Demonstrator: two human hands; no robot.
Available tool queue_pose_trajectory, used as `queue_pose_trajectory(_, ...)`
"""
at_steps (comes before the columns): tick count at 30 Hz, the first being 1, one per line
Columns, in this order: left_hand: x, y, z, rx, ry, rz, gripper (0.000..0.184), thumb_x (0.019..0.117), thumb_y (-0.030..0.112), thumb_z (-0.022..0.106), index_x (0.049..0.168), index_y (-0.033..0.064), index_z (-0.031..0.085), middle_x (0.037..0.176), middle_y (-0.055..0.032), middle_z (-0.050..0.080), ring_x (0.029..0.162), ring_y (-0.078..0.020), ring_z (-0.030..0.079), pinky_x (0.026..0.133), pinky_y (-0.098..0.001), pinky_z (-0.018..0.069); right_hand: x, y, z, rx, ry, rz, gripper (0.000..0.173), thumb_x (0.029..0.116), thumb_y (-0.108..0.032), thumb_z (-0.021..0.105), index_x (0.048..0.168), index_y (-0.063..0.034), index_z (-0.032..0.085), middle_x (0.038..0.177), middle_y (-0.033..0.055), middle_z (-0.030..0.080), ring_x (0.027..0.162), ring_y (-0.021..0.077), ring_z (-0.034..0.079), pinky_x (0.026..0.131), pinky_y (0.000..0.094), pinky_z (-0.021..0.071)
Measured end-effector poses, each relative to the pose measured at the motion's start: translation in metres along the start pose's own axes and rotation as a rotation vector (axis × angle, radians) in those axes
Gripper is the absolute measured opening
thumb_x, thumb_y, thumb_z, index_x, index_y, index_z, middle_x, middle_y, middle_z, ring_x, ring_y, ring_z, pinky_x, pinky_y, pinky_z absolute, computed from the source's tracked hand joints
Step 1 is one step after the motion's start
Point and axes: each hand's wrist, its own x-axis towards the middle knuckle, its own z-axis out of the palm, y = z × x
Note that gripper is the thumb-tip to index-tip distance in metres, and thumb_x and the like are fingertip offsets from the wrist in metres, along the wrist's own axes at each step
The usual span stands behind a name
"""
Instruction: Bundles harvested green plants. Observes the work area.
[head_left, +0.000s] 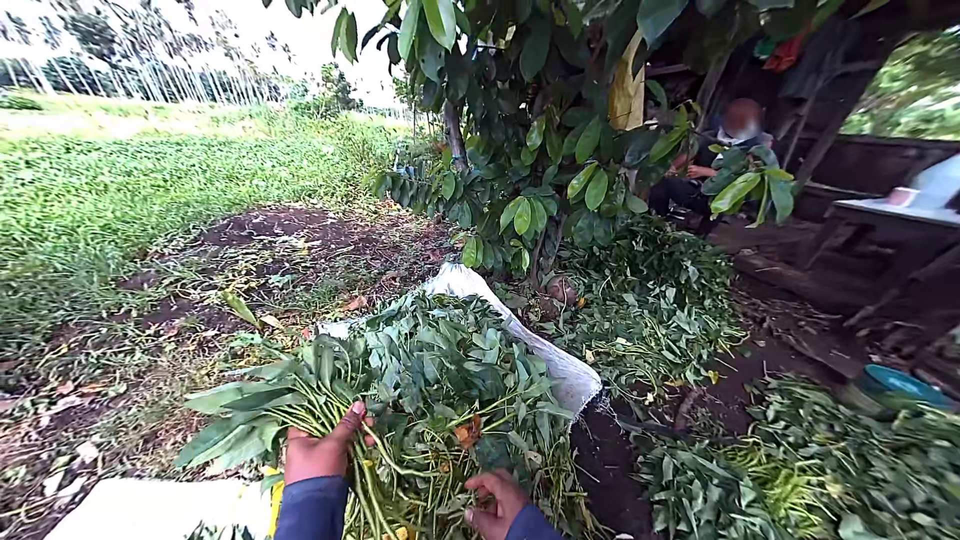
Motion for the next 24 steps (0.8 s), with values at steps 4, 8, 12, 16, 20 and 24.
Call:
queue_pose_trajectory(4,-0.002,0.000,0.000,-0.042,0.044,-0.077,0.053,0.0928,-0.006,0.069,0.136,-0.0007,0.038,0.076,-0.0120,0.067,0.053,-0.0203,0.068,0.047,-0.0357,0.0602,0.048,-0.050,-0.025,0.637,0.204,0.331,0.040,0.1127,-0.019,0.040,0.149,-0.0022,0.043,0.099,0.0124,0.064,0.061,0.0169,0.061,0.056,0.0322,0.0537)
queue_pose_trajectory(8,0.002,0.000,0.005,-0.069,0.066,-0.102,0.055,0.0908,-0.007,0.071,0.135,-0.0001,0.039,0.078,-0.0134,0.064,0.055,-0.0216,0.067,0.046,-0.0386,0.0600,0.103,-0.050,-0.012,1.138,0.338,0.548,0.028,0.1129,-0.027,0.040,0.115,-0.0024,0.051,0.070,0.0061,0.056,0.049,0.0129,0.056,0.045,0.0275,0.0508)
queue_pose_trajectory(12,0.005,0.002,0.003,-0.066,0.054,-0.105,0.055,0.0912,-0.007,0.070,0.136,-0.0006,0.038,0.077,-0.0136,0.064,0.055,-0.0220,0.067,0.046,-0.0389,0.0602,0.116,-0.038,-0.001,1.320,0.382,0.564,0.028,0.1121,-0.028,0.040,0.099,-0.0043,0.050,0.062,0.0037,0.052,0.047,0.0122,0.055,0.046,0.0274,0.0523)
queue_pose_trajectory(16,0.006,0.003,0.002,-0.070,0.037,-0.110,0.057,0.0917,-0.007,0.070,0.138,-0.0005,0.036,0.078,-0.0145,0.065,0.055,-0.0223,0.067,0.046,-0.0378,0.0595,0.111,-0.049,-0.003,1.241,0.421,0.506,0.016,0.1098,-0.018,0.046,0.113,-0.0024,0.050,0.067,0.0056,0.050,0.049,0.0142,0.053,0.048,0.0289,0.0522)
queue_pose_trajectory(20,0.004,0.005,-0.001,-0.117,0.031,-0.098,0.060,0.0907,-0.009,0.069,0.139,0.0000,0.035,0.077,-0.0142,0.065,0.055,-0.0221,0.067,0.046,-0.0389,0.0600,0.097,-0.089,-0.016,1.111,0.462,0.335,0.025,0.1087,-0.021,0.052,0.125,-0.0023,0.052,0.082,0.0063,0.050,0.056,0.0141,0.054,0.051,0.0281,0.0516)
queue_pose_trajectory(24,0.004,0.008,-0.007,-0.140,0.056,-0.086,0.056,0.0915,-0.009,0.068,0.136,-0.0004,0.035,0.077,-0.0137,0.065,0.053,-0.0219,0.067,0.046,-0.0389,0.0603,0.072,-0.137,-0.038,1.049,0.418,0.082,0.020,0.1086,-0.013,0.050,0.123,0.0007,0.052,0.115,0.0183,0.063,0.096,0.0283,0.065,0.076,0.0442,0.0549)
